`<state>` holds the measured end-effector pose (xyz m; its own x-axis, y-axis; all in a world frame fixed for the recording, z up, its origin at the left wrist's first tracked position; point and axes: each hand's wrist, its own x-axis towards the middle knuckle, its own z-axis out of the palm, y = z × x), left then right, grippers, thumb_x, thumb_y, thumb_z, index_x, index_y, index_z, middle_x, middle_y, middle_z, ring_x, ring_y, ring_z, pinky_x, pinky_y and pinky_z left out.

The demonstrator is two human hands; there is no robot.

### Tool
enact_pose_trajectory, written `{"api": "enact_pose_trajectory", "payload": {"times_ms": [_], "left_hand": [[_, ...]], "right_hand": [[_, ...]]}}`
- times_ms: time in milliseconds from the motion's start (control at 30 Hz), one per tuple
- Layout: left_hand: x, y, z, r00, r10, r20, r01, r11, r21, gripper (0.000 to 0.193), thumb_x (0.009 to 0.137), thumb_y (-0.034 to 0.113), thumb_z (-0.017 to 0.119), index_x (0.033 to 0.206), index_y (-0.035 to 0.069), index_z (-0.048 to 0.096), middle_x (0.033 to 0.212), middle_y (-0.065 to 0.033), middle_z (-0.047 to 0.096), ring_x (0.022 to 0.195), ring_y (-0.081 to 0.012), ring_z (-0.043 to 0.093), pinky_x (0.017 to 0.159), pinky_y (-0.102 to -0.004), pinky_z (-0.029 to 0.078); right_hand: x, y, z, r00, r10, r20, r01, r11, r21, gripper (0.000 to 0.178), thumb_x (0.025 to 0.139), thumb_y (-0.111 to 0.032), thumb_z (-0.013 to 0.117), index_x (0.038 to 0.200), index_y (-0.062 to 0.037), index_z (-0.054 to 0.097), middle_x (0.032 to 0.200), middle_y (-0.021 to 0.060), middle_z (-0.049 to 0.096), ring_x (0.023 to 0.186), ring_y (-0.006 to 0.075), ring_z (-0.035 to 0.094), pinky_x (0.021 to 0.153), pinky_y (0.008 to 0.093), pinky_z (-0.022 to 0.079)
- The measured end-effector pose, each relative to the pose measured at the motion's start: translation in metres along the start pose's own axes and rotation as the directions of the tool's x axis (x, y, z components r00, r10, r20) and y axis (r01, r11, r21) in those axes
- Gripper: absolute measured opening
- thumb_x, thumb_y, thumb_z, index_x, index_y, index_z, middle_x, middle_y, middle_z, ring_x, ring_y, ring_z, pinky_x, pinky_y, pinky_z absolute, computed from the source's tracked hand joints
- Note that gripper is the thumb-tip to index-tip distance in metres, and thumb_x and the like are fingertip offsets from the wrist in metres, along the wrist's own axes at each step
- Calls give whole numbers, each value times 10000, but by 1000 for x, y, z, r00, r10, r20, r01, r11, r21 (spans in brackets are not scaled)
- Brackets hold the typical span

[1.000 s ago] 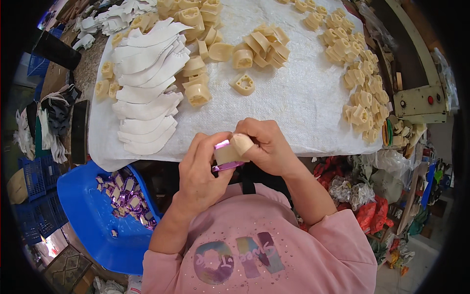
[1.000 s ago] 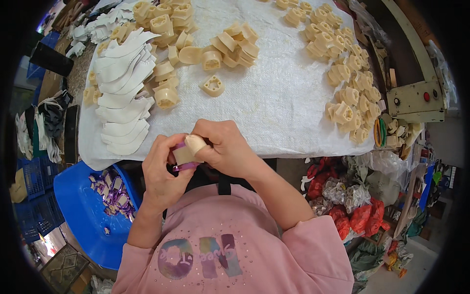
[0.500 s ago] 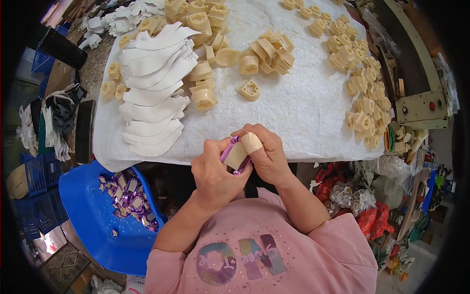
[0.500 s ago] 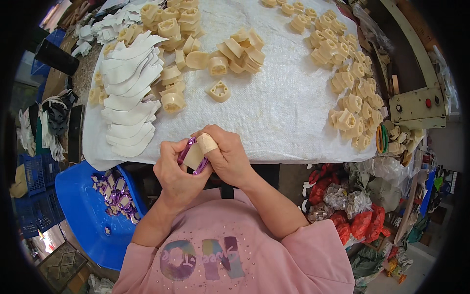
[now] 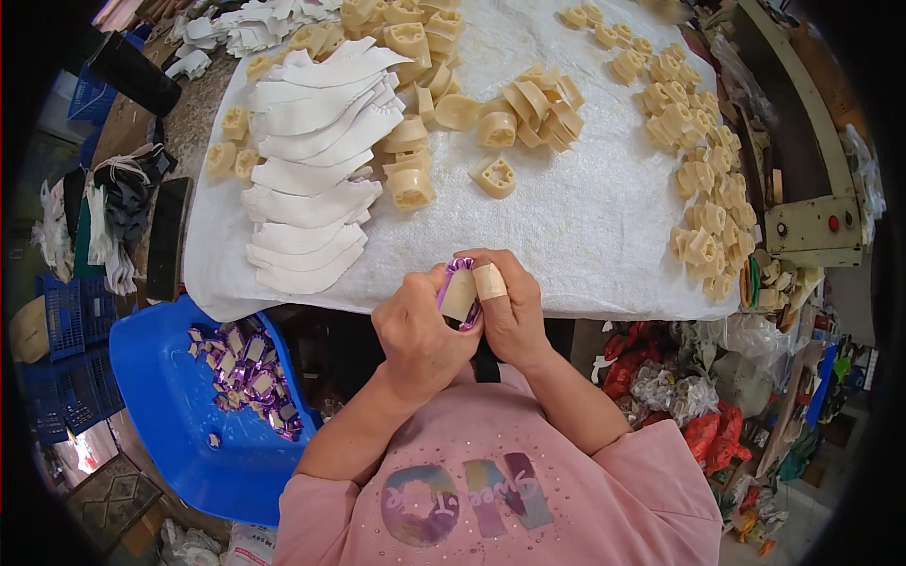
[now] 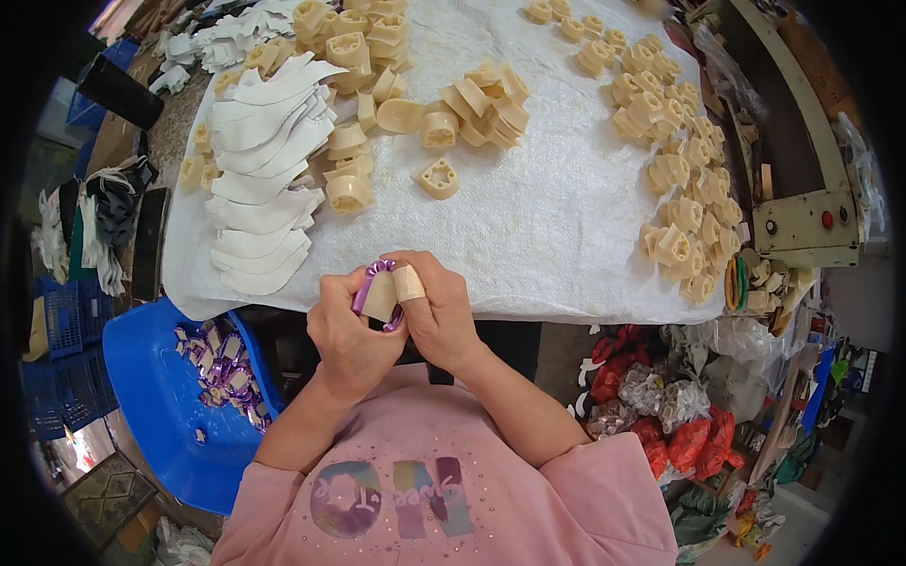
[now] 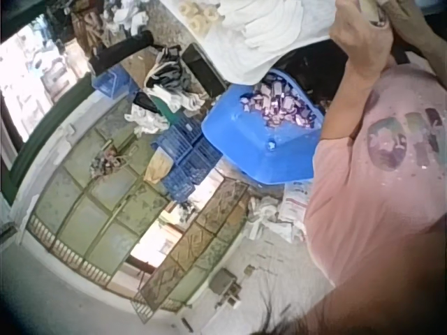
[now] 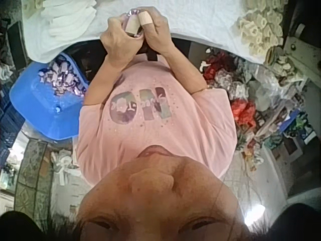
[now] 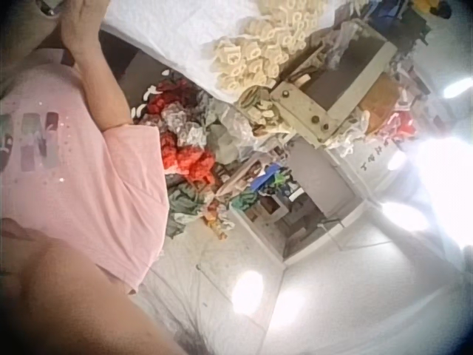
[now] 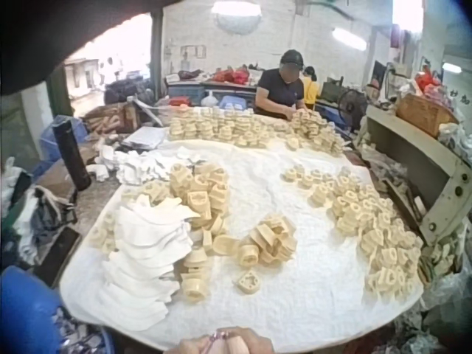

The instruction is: Attaching beige components to white strips for shoe assembly.

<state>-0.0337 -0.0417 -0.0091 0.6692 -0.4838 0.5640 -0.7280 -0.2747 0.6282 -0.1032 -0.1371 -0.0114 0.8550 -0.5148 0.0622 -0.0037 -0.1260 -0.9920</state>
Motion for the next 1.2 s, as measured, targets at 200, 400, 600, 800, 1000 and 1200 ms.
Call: {"api": "enact_pose_trajectory", "payload": {"times_ms": [200, 400, 600, 800, 1000, 1200], "left_hand": [[9, -9, -7, 992, -125, 23, 127, 981, -144, 477, 588, 115, 838, 896, -5, 494, 671, -105, 586, 544, -235, 618, 491, -305, 489], [3, -2, -13, 993, -119, 17, 120, 992, -44, 488, 584, 175, 846, 921, 37, 520, 721, -129, 609, 600, -301, 632, 549, -364, 506], [4, -16, -27, 792, -401, 460, 610, 549, -572, 401, 735, 127, 753, 998, 29, 466, 769, -60, 598, 606, -127, 595, 531, -265, 468], [7, -19, -51, 729, -212, 651, 678, 355, -644, 266, 845, 140, 647, 1024, 15, 494, 825, -28, 552, 714, -74, 540, 620, -214, 441], [7, -20, -65, 871, -236, 431, 466, 674, -573, 207, 833, 128, 663, 972, 1, 574, 806, -31, 575, 726, -72, 542, 636, -231, 444], [-10, -43, -97, 828, -399, 394, 557, 505, -659, 150, 837, 48, 624, 969, -13, 589, 833, -32, 608, 744, -70, 540, 661, -218, 441]], "right_hand": [[10, 4, -5, 960, 230, 162, -275, 887, 371, 242, 936, -172, 486, 1098, -14, 573, 922, 53, 605, 795, 158, 572, 684, 286, 477], [7, -10, 4, 998, -61, 19, 63, 991, -122, 242, 909, -150, 499, 1069, 6, 593, 938, 76, 610, 811, 179, 576, 714, 311, 465], [14, -4, -10, 963, -109, 246, 45, 966, 255, 347, 911, -278, 569, 1151, -28, 542, 1036, 83, 503, 932, 180, 498, 826, 291, 404], [21, -13, -6, 924, -212, 318, 176, 975, 137, 307, 858, -249, 622, 1060, -35, 536, 1006, 85, 492, 952, 223, 457, 863, 335, 371], [31, -32, 8, 875, -394, 280, 470, 831, -299, 232, 759, -195, 659, 852, -34, 520, 849, 112, 502, 831, 289, 451, 741, 376, 364], [52, -40, 38, 791, -444, 421, 568, 789, -234, 233, 734, -200, 665, 833, -33, 536, 860, 122, 511, 837, 320, 465, 736, 413, 375]]}}
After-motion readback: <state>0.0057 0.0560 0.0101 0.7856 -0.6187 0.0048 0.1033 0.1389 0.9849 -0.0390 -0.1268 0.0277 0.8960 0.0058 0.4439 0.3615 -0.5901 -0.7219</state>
